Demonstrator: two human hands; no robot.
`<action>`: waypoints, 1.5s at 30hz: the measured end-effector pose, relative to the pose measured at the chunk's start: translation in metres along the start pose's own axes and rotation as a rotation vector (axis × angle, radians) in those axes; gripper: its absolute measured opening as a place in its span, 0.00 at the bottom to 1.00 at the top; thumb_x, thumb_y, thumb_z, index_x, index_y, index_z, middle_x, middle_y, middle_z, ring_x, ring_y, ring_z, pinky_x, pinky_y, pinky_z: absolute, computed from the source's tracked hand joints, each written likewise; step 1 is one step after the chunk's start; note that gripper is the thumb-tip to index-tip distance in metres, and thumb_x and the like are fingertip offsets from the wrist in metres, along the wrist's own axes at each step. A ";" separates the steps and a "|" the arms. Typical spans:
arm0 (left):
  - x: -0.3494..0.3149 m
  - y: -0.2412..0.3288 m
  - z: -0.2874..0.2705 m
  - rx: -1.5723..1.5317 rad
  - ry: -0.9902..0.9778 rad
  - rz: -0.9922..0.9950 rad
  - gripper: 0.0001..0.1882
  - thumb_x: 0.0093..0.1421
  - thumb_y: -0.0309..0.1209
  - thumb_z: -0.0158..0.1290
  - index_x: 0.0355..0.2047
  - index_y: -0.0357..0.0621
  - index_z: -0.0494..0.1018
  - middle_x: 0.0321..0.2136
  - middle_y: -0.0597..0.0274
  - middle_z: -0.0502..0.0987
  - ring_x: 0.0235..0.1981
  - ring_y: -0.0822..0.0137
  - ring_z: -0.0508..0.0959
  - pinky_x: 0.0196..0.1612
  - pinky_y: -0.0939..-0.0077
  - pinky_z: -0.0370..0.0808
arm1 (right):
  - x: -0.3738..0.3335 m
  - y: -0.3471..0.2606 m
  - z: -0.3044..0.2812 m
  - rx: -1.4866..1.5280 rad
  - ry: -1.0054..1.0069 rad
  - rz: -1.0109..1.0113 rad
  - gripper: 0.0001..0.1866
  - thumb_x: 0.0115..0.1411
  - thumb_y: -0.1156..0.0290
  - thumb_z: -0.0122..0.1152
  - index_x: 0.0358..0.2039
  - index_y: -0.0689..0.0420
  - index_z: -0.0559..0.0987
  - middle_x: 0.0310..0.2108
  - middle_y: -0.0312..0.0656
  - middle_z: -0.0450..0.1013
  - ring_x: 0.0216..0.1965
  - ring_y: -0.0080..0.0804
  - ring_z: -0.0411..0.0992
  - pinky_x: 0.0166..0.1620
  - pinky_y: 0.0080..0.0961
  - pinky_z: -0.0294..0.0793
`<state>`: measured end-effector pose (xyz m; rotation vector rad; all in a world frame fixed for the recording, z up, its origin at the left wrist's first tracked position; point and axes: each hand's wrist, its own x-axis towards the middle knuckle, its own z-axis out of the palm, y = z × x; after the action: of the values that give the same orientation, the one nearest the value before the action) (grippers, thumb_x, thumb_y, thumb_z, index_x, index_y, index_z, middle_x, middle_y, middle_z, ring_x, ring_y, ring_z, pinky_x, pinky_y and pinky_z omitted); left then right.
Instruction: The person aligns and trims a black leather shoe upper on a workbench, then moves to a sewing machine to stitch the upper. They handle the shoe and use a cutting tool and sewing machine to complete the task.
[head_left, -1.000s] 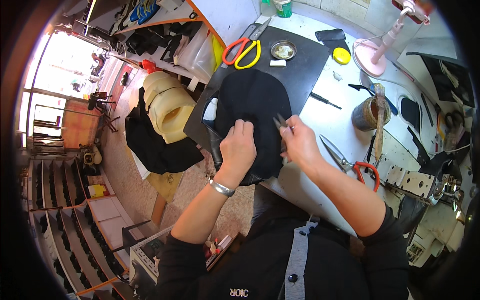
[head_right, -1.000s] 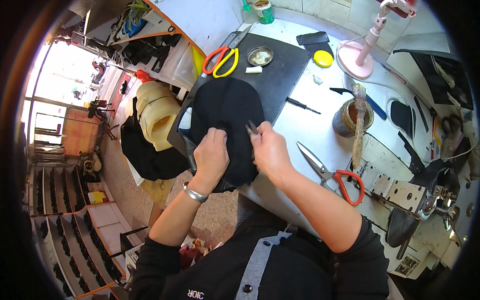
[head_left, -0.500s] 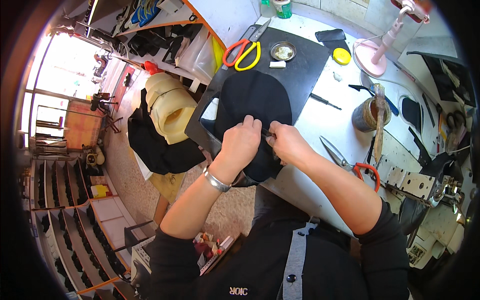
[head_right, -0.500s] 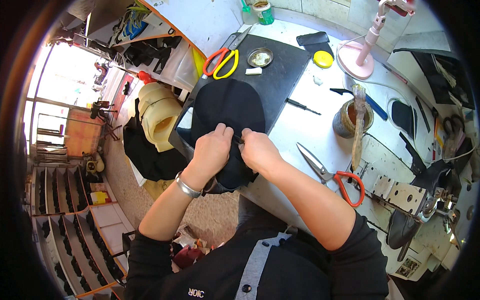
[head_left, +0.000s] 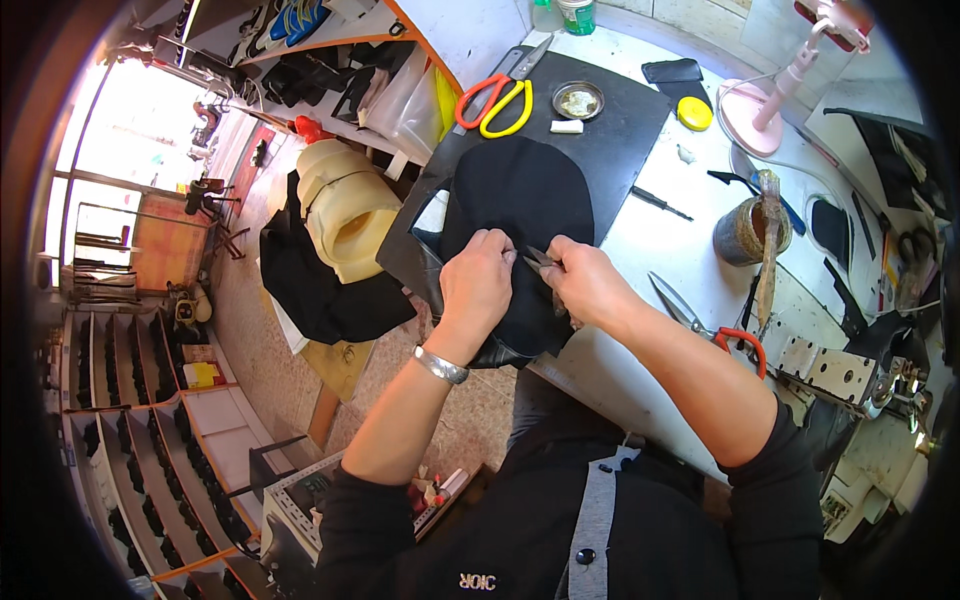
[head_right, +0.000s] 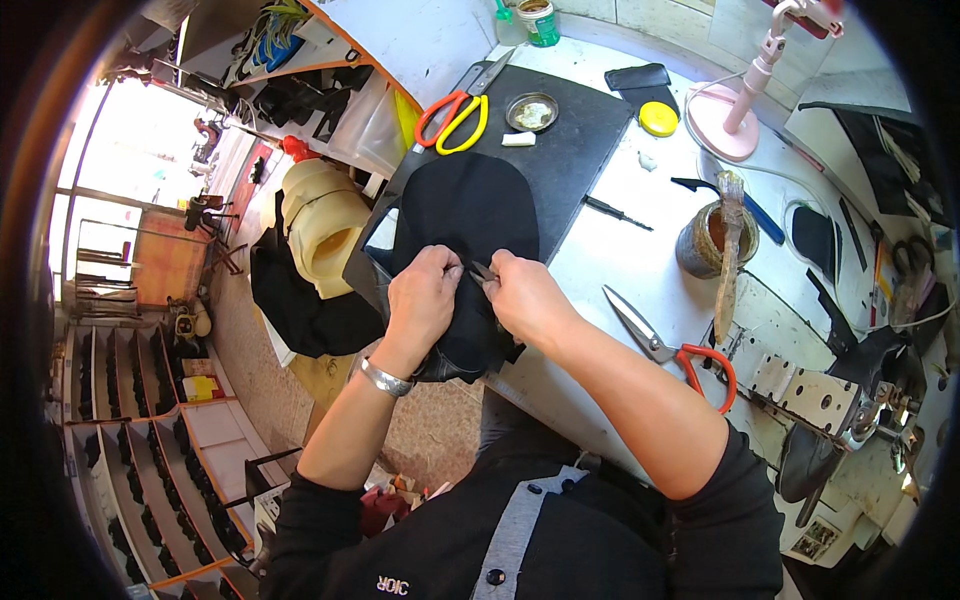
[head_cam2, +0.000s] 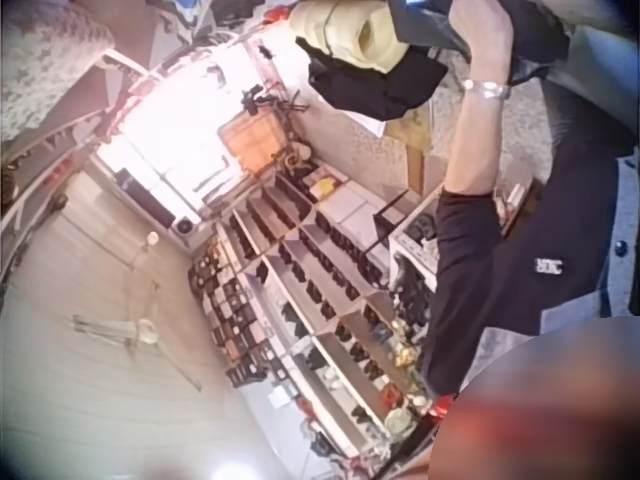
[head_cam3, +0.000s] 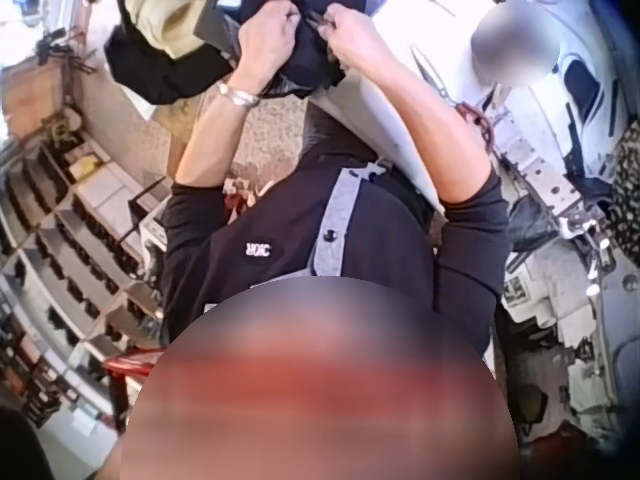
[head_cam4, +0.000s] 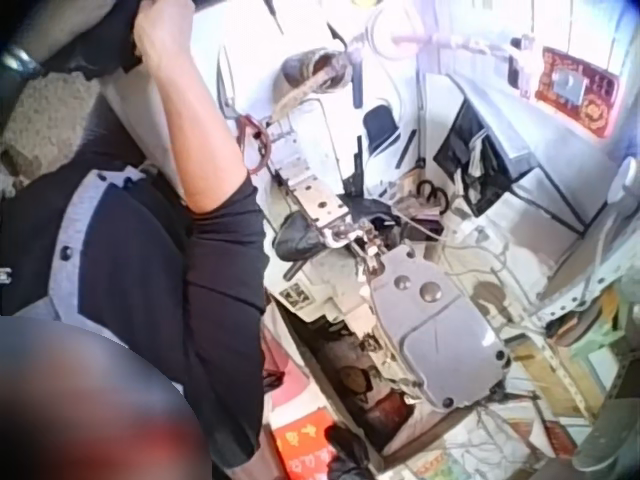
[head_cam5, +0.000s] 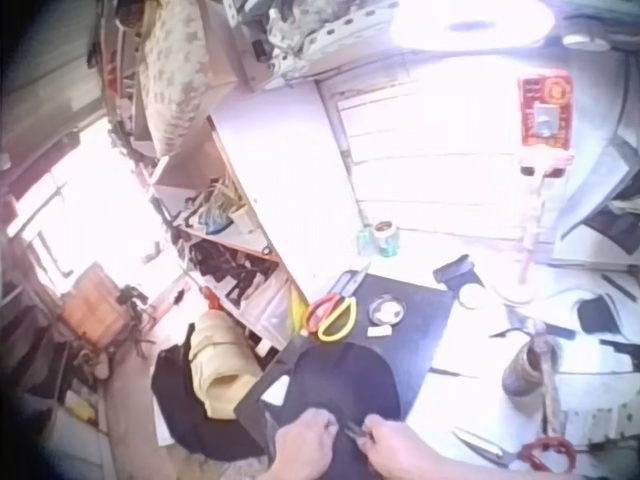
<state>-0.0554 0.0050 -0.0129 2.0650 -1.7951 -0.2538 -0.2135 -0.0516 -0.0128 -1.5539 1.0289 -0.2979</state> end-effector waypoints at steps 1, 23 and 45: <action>-0.001 0.001 0.001 0.012 0.003 -0.003 0.03 0.58 0.28 0.53 0.32 0.43 0.72 0.31 0.56 0.75 0.32 0.51 0.77 0.36 0.61 0.72 | 0.001 -0.003 -0.001 0.000 -0.014 0.016 0.07 0.60 0.75 0.53 0.32 0.67 0.71 0.24 0.59 0.74 0.21 0.52 0.75 0.25 0.41 0.75; -0.004 0.012 0.020 0.508 0.078 0.349 0.07 0.51 0.27 0.54 0.29 0.45 0.66 0.27 0.62 0.68 0.26 0.68 0.76 0.24 0.78 0.76 | 0.008 -0.001 0.001 0.121 0.010 0.098 0.09 0.62 0.73 0.53 0.36 0.68 0.71 0.20 0.52 0.73 0.17 0.44 0.73 0.19 0.34 0.73; -0.008 0.004 0.018 0.227 0.150 0.277 0.03 0.56 0.23 0.51 0.31 0.42 0.68 0.27 0.56 0.69 0.26 0.56 0.76 0.27 0.65 0.73 | -0.001 0.009 0.014 0.261 0.120 0.162 0.09 0.63 0.72 0.54 0.35 0.67 0.71 0.19 0.52 0.72 0.19 0.42 0.74 0.26 0.38 0.73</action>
<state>-0.0675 0.0097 -0.0288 1.8872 -2.0627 0.1849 -0.2081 -0.0411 -0.0243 -1.2229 1.1531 -0.3999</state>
